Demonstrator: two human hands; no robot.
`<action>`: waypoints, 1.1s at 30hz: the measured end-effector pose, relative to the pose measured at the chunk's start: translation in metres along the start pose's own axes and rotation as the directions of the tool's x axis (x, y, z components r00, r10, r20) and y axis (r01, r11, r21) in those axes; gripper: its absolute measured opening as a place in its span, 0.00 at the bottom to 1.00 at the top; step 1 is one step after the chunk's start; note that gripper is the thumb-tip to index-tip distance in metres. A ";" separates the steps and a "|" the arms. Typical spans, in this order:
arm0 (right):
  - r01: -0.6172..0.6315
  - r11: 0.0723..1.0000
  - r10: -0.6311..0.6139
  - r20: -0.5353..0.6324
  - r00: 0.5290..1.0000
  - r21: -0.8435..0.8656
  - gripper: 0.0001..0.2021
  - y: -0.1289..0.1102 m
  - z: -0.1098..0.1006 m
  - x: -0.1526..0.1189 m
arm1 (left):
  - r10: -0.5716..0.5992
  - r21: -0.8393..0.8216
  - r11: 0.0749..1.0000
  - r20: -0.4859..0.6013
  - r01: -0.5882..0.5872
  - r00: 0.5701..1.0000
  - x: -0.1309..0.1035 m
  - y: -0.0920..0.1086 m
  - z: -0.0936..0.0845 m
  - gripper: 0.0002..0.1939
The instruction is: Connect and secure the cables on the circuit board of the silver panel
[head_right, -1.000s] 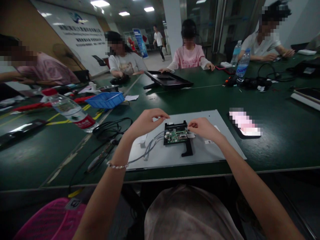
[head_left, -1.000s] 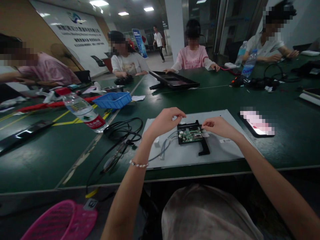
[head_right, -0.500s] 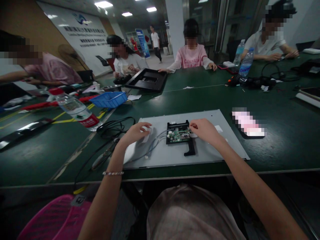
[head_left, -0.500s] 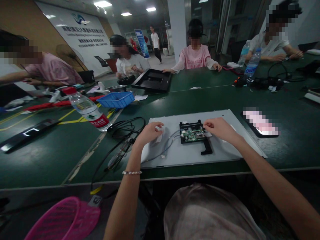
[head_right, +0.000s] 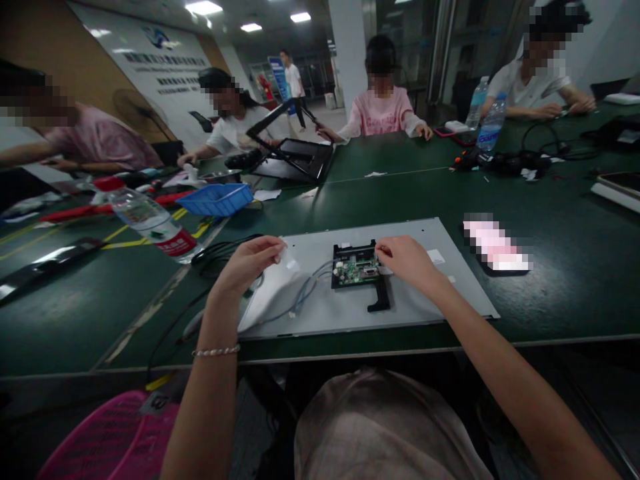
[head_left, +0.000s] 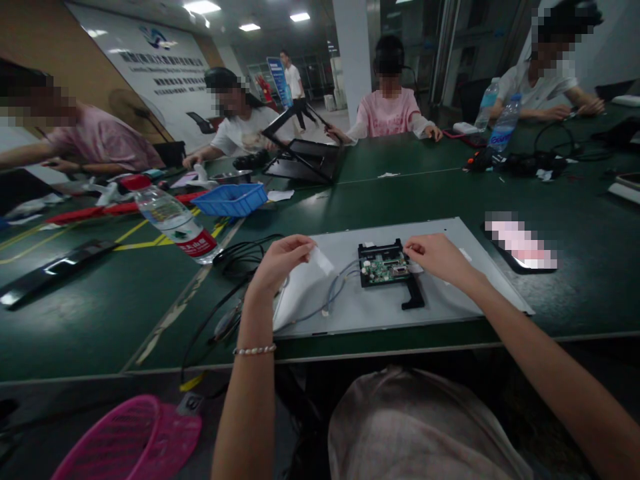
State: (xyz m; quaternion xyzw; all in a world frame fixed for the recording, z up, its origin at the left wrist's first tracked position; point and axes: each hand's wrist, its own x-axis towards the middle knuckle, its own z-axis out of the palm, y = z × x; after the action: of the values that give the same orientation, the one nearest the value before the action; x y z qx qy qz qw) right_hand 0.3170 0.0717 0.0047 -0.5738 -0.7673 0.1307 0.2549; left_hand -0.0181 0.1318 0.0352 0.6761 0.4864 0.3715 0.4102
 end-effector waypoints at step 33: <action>0.697 0.713 -0.687 0.268 0.675 0.072 0.24 -0.069 0.037 -0.017 | 0.115 0.325 0.895 0.497 -0.307 0.860 -0.015 0.009 0.028 0.09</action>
State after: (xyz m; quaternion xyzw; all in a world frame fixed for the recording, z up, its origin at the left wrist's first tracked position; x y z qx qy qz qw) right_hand 0.2440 0.0377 0.0037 -0.2213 -0.9569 0.0891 0.1658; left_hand 0.0070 0.1104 0.0311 0.8634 0.3594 0.1368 0.3265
